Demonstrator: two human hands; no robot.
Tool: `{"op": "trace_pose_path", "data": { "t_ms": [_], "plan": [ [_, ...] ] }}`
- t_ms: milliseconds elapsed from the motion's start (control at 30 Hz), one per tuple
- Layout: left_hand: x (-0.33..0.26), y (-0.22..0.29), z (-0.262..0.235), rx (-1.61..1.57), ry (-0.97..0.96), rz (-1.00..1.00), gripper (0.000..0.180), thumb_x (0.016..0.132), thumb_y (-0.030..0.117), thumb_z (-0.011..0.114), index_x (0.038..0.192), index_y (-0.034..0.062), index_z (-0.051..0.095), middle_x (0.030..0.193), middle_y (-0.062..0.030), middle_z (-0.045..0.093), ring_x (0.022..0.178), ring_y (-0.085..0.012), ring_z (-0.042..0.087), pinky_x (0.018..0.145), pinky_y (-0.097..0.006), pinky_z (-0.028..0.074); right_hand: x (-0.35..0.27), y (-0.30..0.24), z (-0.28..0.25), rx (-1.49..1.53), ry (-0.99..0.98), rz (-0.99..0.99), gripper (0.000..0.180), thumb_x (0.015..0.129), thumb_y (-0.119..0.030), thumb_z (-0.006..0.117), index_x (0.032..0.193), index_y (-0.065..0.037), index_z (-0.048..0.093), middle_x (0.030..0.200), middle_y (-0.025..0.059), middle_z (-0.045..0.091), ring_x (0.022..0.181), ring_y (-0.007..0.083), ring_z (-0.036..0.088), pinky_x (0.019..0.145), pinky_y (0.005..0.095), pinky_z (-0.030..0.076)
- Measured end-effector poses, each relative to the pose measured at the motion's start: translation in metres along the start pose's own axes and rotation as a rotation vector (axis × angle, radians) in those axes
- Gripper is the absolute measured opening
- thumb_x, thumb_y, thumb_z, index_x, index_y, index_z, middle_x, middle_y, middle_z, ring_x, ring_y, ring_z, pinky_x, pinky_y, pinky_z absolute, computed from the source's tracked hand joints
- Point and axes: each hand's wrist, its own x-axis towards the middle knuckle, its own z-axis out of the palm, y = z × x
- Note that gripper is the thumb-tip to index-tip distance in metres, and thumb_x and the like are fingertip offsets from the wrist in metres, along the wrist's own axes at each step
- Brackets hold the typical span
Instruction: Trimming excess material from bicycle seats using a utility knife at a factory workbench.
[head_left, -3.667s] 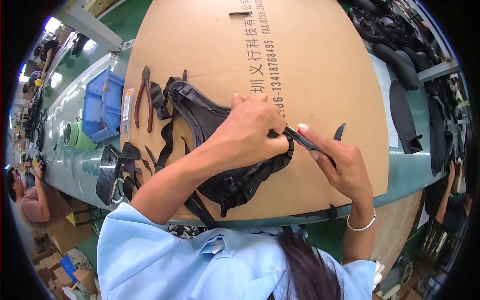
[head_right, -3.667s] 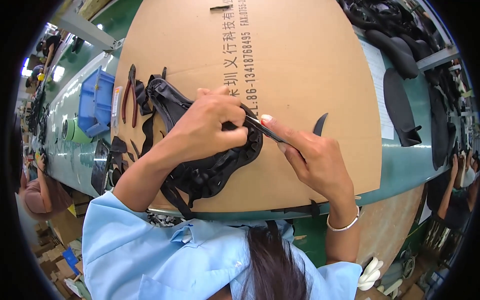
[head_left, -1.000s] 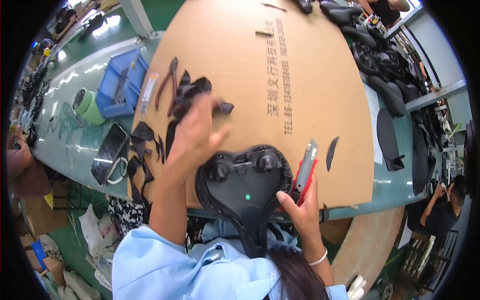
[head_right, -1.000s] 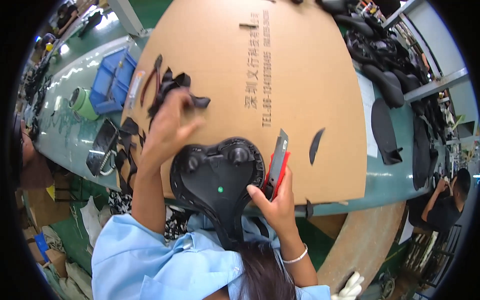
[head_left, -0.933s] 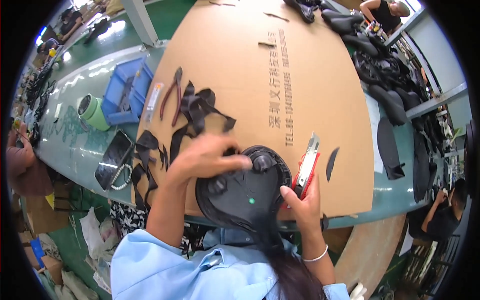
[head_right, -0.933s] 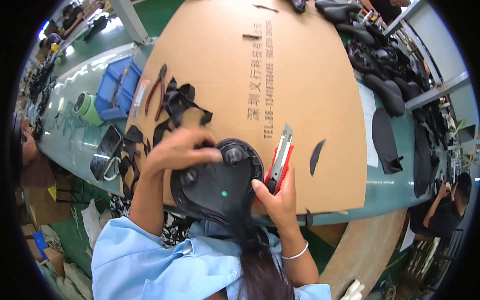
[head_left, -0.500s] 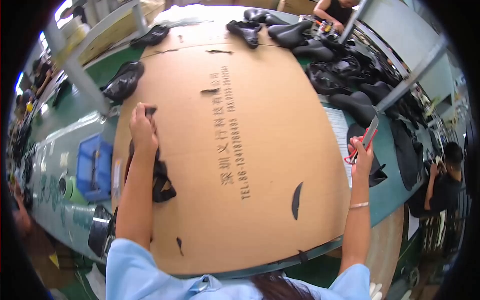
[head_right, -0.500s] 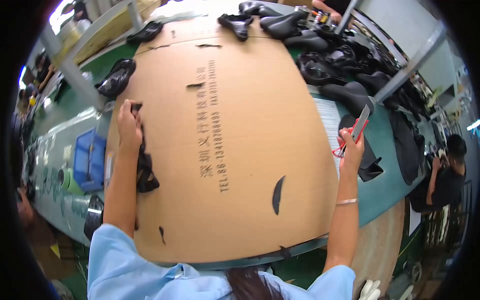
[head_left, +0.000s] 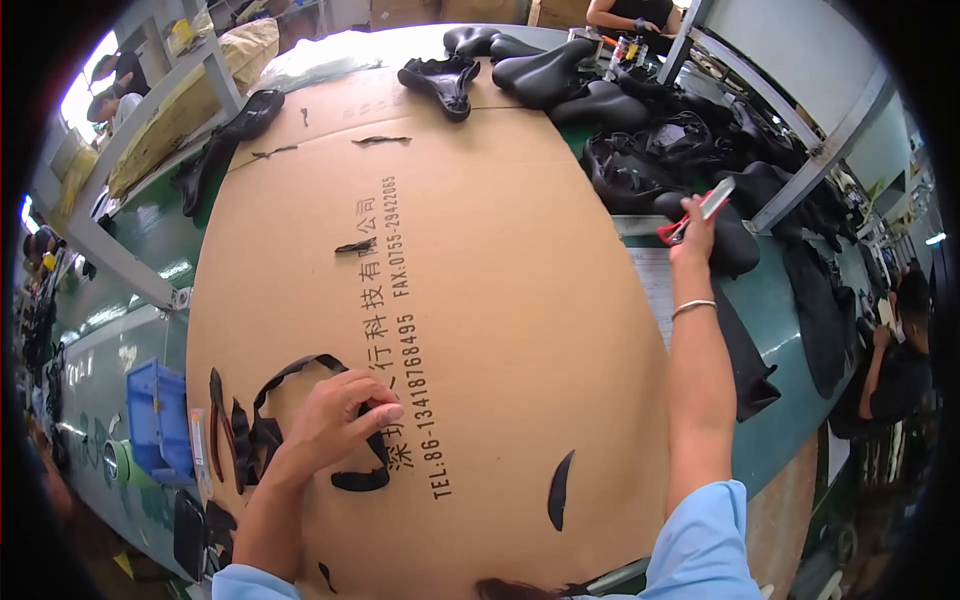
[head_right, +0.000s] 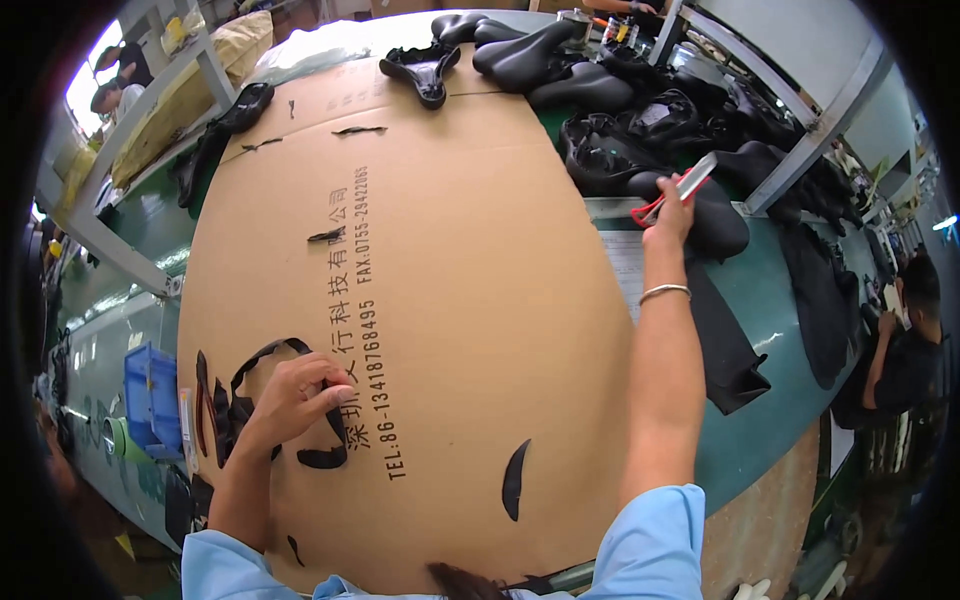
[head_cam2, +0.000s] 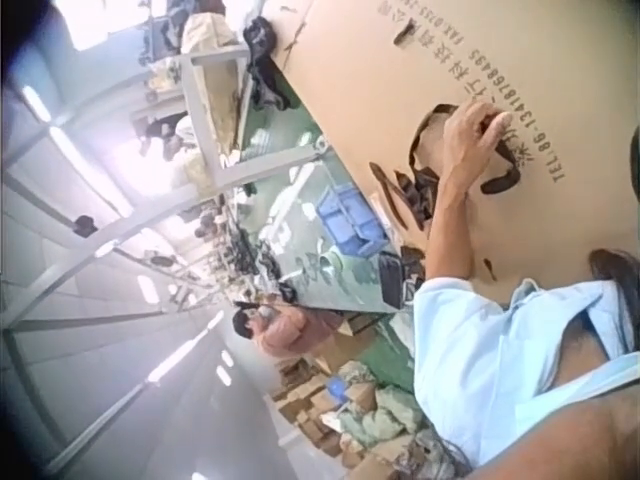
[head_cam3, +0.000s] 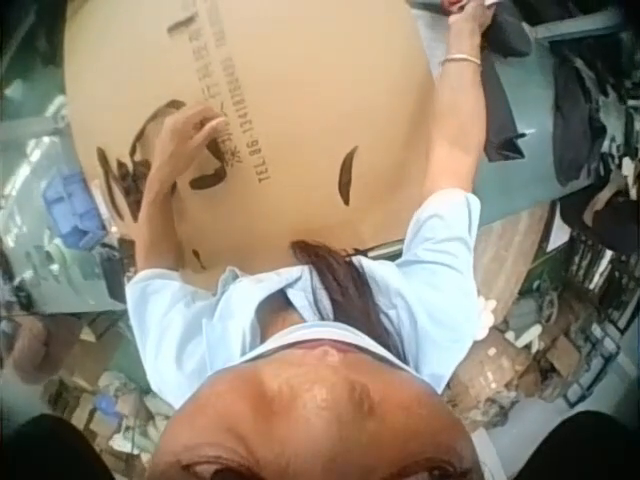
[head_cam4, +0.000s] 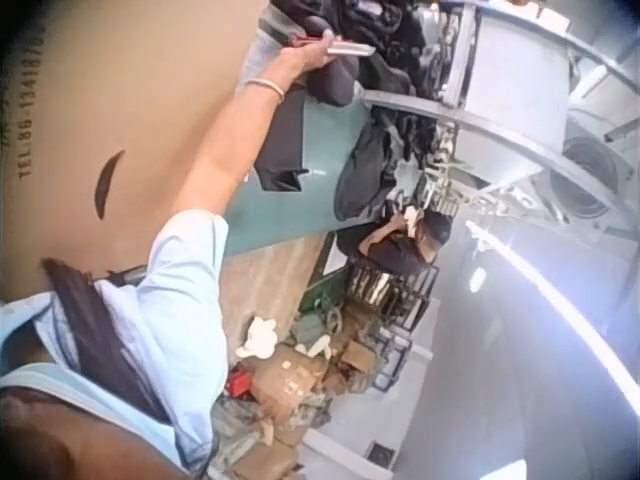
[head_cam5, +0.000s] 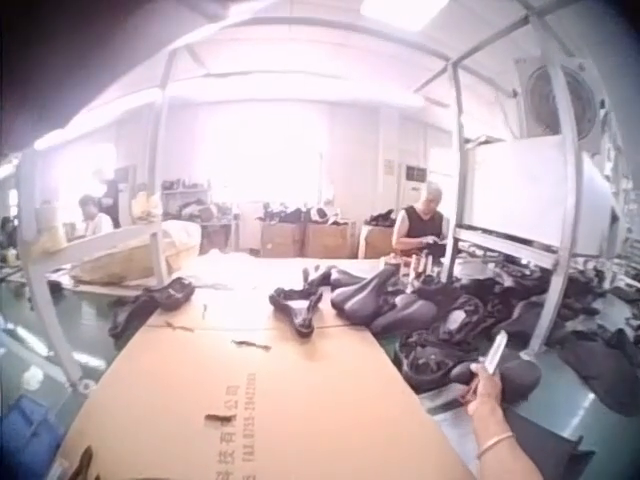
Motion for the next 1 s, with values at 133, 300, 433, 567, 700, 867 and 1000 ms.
{"op": "trace_pose_path", "data": {
  "t_ms": [133,300,433,567,700,867,1000],
  "plan": [
    [-0.011,0.003,-0.001,-0.111,0.108,-0.068,0.019,0.085,0.018,0.068,0.086,-0.0008,0.066,0.077,-0.0091,0.062,0.074,-0.0173,0.059,0.064,-0.029,0.046,-0.085,-0.061,0.010,-0.158,-0.402,0.133,0.042,0.074,-0.016,0.073,0.113,-0.005,0.060,0.101,0.0043,0.060,0.089,0.0173,0.058,0.082,0.0288,0.047],
    [-0.029,0.003,0.000,-0.436,0.244,-0.169,0.032,0.094,0.030,0.059,0.103,0.0005,0.063,0.095,-0.0066,0.065,0.089,-0.0145,0.058,0.078,-0.027,0.044,-0.251,-0.120,-0.023,-0.885,-0.957,-0.101,0.042,0.074,-0.013,0.073,0.115,-0.012,0.065,0.089,0.0039,0.059,0.078,0.0183,0.058,0.062,0.0311,0.047],
    [-0.052,0.028,0.005,-0.877,0.349,-0.160,0.053,0.096,0.047,0.047,0.131,0.0077,0.046,0.123,-0.0102,0.054,0.114,-0.0168,0.049,0.090,-0.031,0.041,-0.357,-0.142,-0.052,-1.190,-1.133,-0.652,0.045,0.067,-0.005,0.070,0.110,-0.017,0.066,0.084,0.0058,0.056,0.075,0.0254,0.058,0.059,0.0354,0.047],
    [-0.081,0.032,0.014,-0.512,0.169,-0.158,0.055,0.090,0.030,0.060,0.138,0.0086,0.043,0.131,-0.0114,0.049,0.119,-0.0210,0.048,0.098,-0.034,0.039,-0.417,-0.136,-0.077,-1.118,-1.363,-0.549,0.036,0.065,-0.003,0.071,0.099,-0.010,0.066,0.081,0.0047,0.060,0.074,0.0245,0.060,0.060,0.0353,0.049],
    [-0.114,0.033,0.018,-0.207,0.098,-0.209,0.047,0.083,0.014,0.068,0.128,0.0093,0.056,0.133,-0.0102,0.050,0.109,-0.0206,0.056,0.094,-0.033,0.043,-0.431,-0.151,-0.103,-0.727,-1.243,-0.042,0.024,0.075,-0.004,0.071,0.098,-0.004,0.064,0.087,0.0110,0.069,0.068,0.0189,0.065,0.062,0.0288,0.051],
    [-0.115,0.074,0.055,0.299,0.363,-0.081,0.021,0.080,0.027,0.071,0.087,0.0068,0.069,0.088,-0.0098,0.062,0.087,-0.0283,0.056,0.077,-0.041,0.043,-0.447,-0.137,-0.124,-0.730,-0.686,0.410,0.028,0.088,-0.012,0.067,0.110,0.000,0.055,0.078,0.0039,0.062,0.061,0.0071,0.055,0.053,0.0212,0.045],
    [-0.127,0.096,0.114,0.444,0.326,-0.068,0.029,0.074,0.032,0.076,0.063,0.0091,0.061,0.065,-0.0013,0.054,0.067,-0.0200,0.051,0.064,-0.034,0.035,-0.466,-0.144,-0.119,-0.713,-0.617,0.387,0.028,0.092,-0.014,0.062,0.114,-0.001,0.052,0.080,0.0034,0.059,0.063,0.0071,0.055,0.055,0.0221,0.046]
  ]
}}
